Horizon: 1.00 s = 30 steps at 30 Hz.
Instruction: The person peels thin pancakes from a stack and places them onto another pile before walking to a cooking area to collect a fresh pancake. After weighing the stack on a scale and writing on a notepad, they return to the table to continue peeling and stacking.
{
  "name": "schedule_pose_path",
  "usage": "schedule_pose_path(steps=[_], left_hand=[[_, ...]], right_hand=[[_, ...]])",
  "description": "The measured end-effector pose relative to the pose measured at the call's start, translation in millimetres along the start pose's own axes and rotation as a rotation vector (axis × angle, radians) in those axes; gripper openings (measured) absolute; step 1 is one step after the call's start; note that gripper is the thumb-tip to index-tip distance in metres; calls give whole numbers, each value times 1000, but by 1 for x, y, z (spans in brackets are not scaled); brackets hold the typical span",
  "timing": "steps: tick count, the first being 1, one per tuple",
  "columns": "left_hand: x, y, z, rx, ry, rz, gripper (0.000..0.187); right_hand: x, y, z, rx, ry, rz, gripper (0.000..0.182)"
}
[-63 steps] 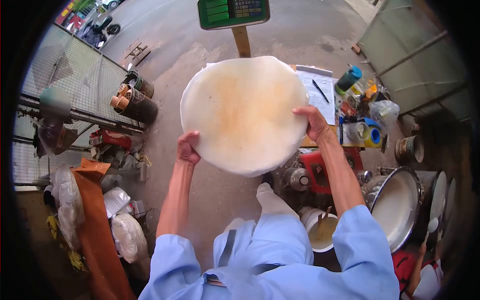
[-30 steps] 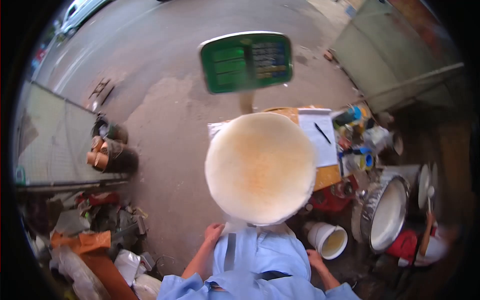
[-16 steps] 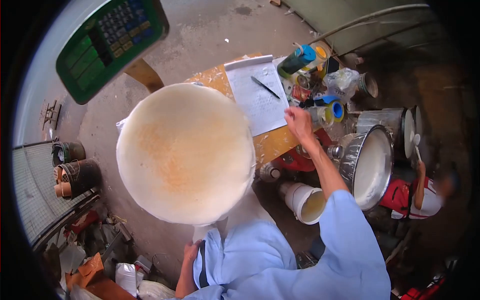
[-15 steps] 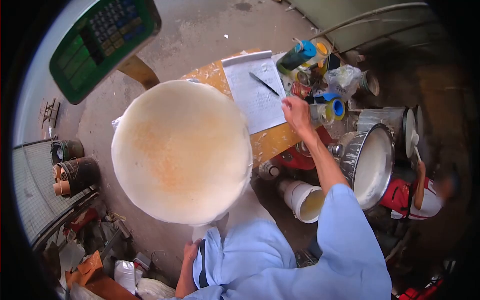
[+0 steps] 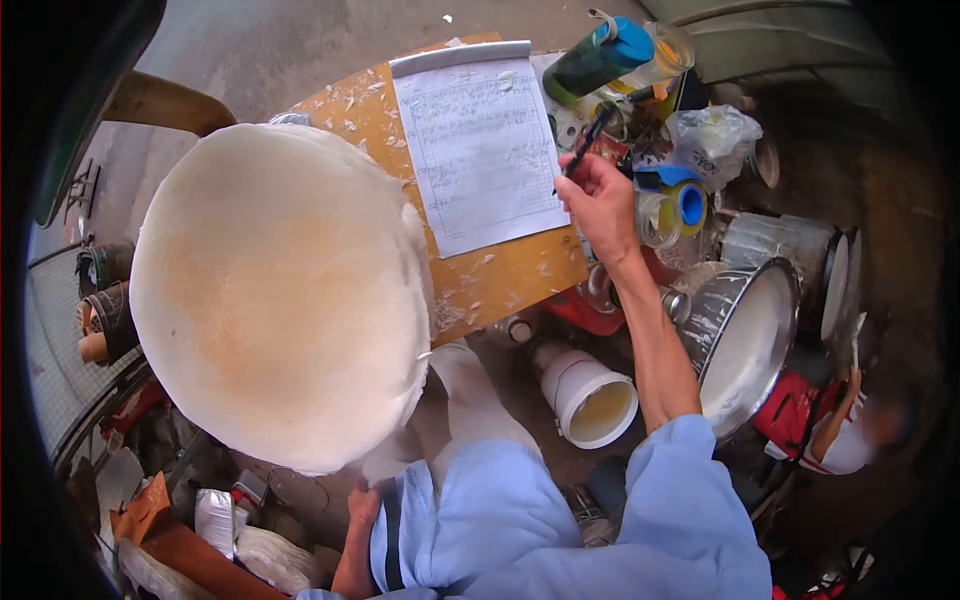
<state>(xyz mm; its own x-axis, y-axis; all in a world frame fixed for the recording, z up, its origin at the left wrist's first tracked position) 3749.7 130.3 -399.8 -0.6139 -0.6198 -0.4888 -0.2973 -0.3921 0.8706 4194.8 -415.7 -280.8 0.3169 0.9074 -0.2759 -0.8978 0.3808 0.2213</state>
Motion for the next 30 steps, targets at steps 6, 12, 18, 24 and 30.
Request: schedule_pose_path(steps=[6,12,18,24,30], left_hand=[[13,0,2,-4,65,28,62],[27,-7,18,15,50,9,57],[25,-3,14,-12,-31,-54,52],[29,3,-5,-105,-127,145,59],[28,4,-9,-19,44,79,59]], right_hand=[[-6,8,-31,-110,-116,-190,12],[0,6,-46,-314,61,-279,10],[-1,13,-45,-434,65,-312,12],[2,12,-45,-530,149,-337,12],[5,12,-40,-539,164,-307,12]])
Point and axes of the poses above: each hand's wrist, its own y-axis away from the middle knuckle, its own x-axis out of the palm, z = x × y, the point moved 10 cm from there along -y, towards the middle knuckle, and after that the axes turned 6 degrees about -z, right-handed, at the moved point
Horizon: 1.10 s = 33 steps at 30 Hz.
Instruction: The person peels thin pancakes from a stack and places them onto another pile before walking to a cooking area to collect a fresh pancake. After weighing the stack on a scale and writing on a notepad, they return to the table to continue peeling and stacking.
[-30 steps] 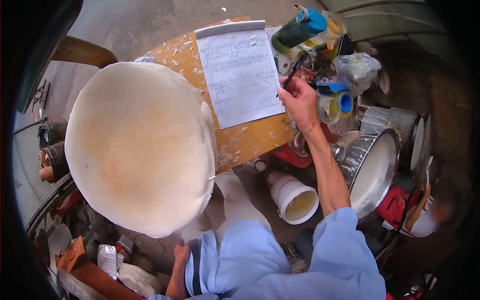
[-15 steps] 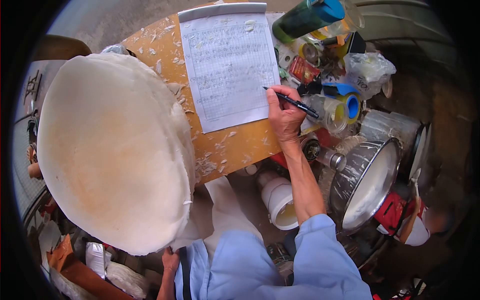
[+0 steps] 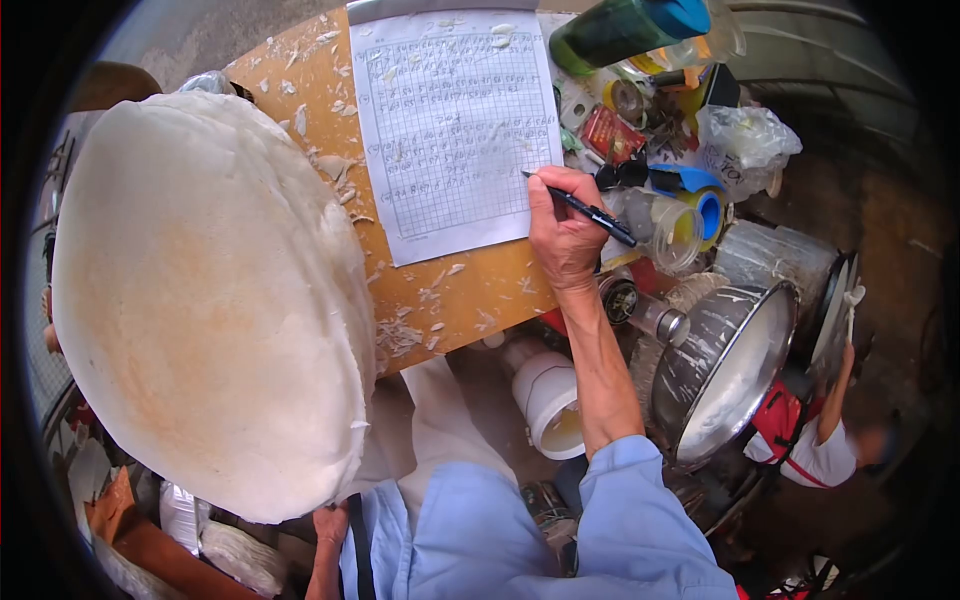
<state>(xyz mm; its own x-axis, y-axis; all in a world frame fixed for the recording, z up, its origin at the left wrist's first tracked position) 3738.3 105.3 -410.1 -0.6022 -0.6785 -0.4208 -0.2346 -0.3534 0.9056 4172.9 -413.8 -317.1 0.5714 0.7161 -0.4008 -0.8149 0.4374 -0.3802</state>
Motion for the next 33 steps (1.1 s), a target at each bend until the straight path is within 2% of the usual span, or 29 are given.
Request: schedule_pose_path(steps=[6,14,17,23,26,33], left_hand=[[9,-16,18,132,-62,-68,57],[12,-19,26,119,-40,-87,55],[13,-21,31,122,-74,-110,56],[12,-20,28,123,-86,-135,53],[14,-24,31,125,-118,-141,51],[17,-28,37,155,-59,-157,53]], right_hand=[[0,2,0,-13,1,2,12],[-4,3,-7,93,-115,-47,12],[-1,1,-2,-9,10,-8,13],[-6,3,-9,120,-143,-68,12],[-3,1,-3,11,-16,-1,12],[-5,1,-7,97,-110,-52,12]])
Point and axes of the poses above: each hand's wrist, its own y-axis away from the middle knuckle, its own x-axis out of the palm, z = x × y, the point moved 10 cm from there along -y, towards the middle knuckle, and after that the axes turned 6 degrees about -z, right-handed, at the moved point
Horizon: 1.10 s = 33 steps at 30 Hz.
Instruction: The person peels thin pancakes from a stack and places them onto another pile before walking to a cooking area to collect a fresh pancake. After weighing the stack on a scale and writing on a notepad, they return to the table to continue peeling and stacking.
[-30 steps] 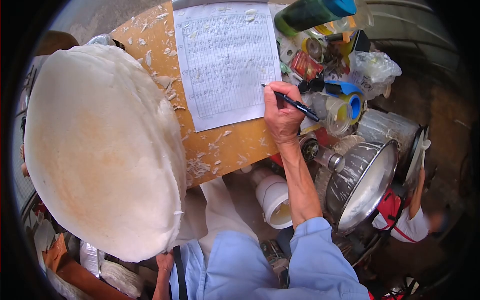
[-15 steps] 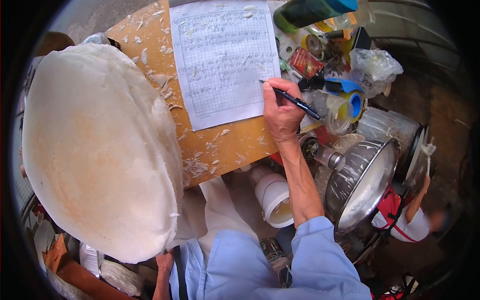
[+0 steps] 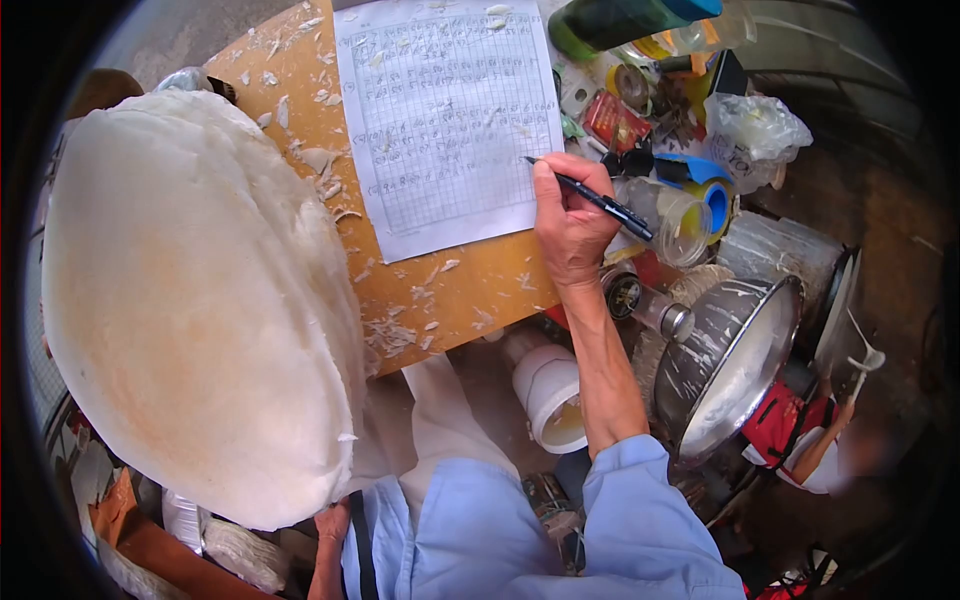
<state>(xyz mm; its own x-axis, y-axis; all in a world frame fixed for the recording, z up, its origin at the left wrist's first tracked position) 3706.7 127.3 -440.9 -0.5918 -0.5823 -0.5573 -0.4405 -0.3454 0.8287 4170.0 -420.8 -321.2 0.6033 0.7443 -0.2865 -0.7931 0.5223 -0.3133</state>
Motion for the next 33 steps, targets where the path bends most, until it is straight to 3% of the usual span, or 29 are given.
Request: schedule_pose_path(steps=[11,17,18,20,21,22,23,24,27,29,31,32,33], left_hand=[[6,-6,5,11,-53,44,62],[-5,1,-10,-31,-28,74,61],[-9,1,-14,-33,-8,64,61],[-22,3,-33,-63,67,92,59],[-30,7,-36,-87,106,102,57],[4,-14,39,-212,461,105,55],[-27,-8,-1,-244,687,32,53],[-21,-6,23,-554,792,166,56],[-102,-47,-32,-43,1319,-27,60],[-165,-63,-74,-10,1551,-47,54],[-230,-73,-102,137,1668,-136,45],[-262,-73,-121,243,1751,-144,46],[-288,-65,-148,293,1875,-74,49]], right_hand=[[1,0,0,-42,67,28,12],[-6,-2,-5,120,-107,-34,11],[-9,-3,-13,323,-183,-15,11],[-10,-15,3,277,-226,-23,12],[-7,-18,11,260,-253,-22,12],[0,-25,18,221,-214,-6,13],[18,-32,36,121,38,163,13],[36,-38,55,16,286,326,12],[85,-39,59,-292,777,661,12],[103,-52,65,-376,896,686,18],[107,-62,98,-576,877,568,29],[110,-65,118,-486,901,513,45],[109,-64,122,-181,848,511,59]])
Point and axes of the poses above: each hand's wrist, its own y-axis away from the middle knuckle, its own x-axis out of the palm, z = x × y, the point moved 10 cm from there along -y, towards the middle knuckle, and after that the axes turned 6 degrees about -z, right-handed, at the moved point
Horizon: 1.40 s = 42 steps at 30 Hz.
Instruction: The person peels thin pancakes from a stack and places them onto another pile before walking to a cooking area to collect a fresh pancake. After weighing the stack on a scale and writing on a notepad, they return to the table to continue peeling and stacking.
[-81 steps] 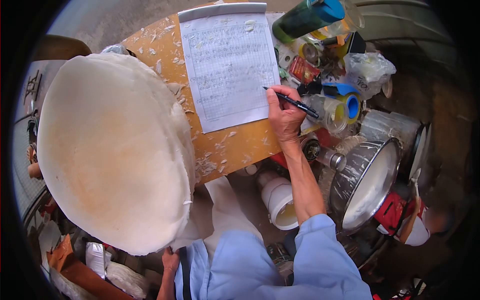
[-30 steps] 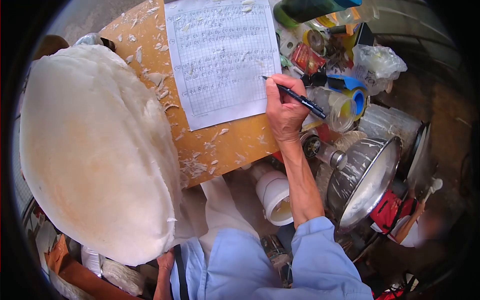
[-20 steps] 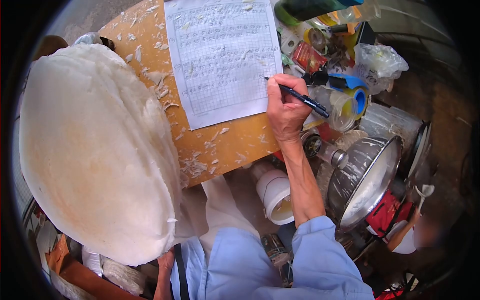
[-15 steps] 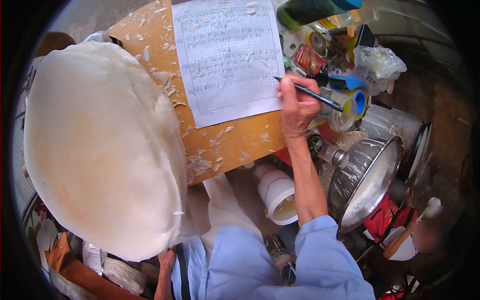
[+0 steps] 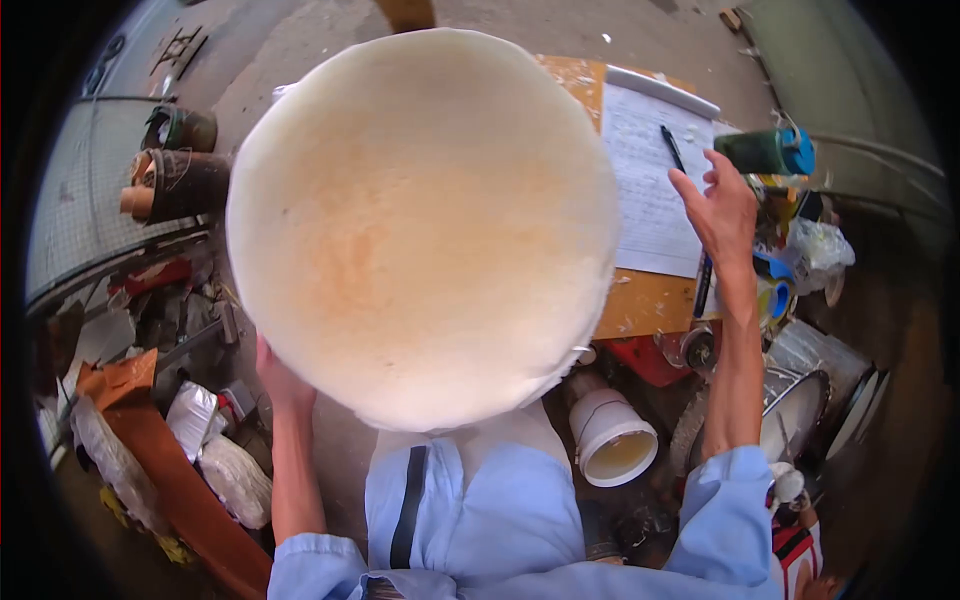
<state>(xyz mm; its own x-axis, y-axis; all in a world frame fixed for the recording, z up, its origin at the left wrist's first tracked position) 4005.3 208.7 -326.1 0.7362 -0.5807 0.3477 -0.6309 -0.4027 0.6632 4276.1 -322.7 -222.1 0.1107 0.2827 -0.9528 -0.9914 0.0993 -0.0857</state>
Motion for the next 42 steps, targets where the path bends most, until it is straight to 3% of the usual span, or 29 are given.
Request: schedule_pose_path(steps=[3,4,5,6,8,10,11,14,17,20,24,28,31,36,39,42], left_hand=[[42,-22,-23,-115,166,247,60],[56,-29,-28,-110,151,230,57],[60,-38,-32,-84,111,220,56],[67,-46,-37,-52,55,203,56],[81,-56,-42,-53,15,202,55],[88,-61,-41,-79,41,266,58],[96,-54,-43,-126,93,338,60],[107,-27,-52,-173,186,415,65],[107,-8,-61,-131,60,429,69],[109,21,-65,-113,-55,482,72],[82,75,-55,-101,3,555,72],[-7,132,-10,-18,317,517,60],[-73,186,19,141,471,423,48],[-200,303,43,542,-21,-178,42],[-271,366,81,462,244,-341,43],[-338,441,107,538,519,-428,43]], right_hand=[[54,54,28,436,-873,445,73],[72,80,49,564,-1120,601,77],[83,95,76,558,-1257,763,78],[84,96,88,548,-1281,617,74],[97,108,97,708,-1482,719,71],[83,109,107,719,-1636,698,72],[76,113,114,716,-1698,783,71],[44,115,109,573,-1358,524,58],[12,117,144,397,-1109,537,56],[-11,127,166,403,-1125,519,55],[-34,155,193,295,-1101,532,48],[-40,194,221,234,-992,704,44],[-46,229,255,140,-875,817,39],[-37,317,337,-108,-740,1094,26],[-34,390,389,-268,-661,1133,25],[-48,493,452,-444,-564,1209,24]])
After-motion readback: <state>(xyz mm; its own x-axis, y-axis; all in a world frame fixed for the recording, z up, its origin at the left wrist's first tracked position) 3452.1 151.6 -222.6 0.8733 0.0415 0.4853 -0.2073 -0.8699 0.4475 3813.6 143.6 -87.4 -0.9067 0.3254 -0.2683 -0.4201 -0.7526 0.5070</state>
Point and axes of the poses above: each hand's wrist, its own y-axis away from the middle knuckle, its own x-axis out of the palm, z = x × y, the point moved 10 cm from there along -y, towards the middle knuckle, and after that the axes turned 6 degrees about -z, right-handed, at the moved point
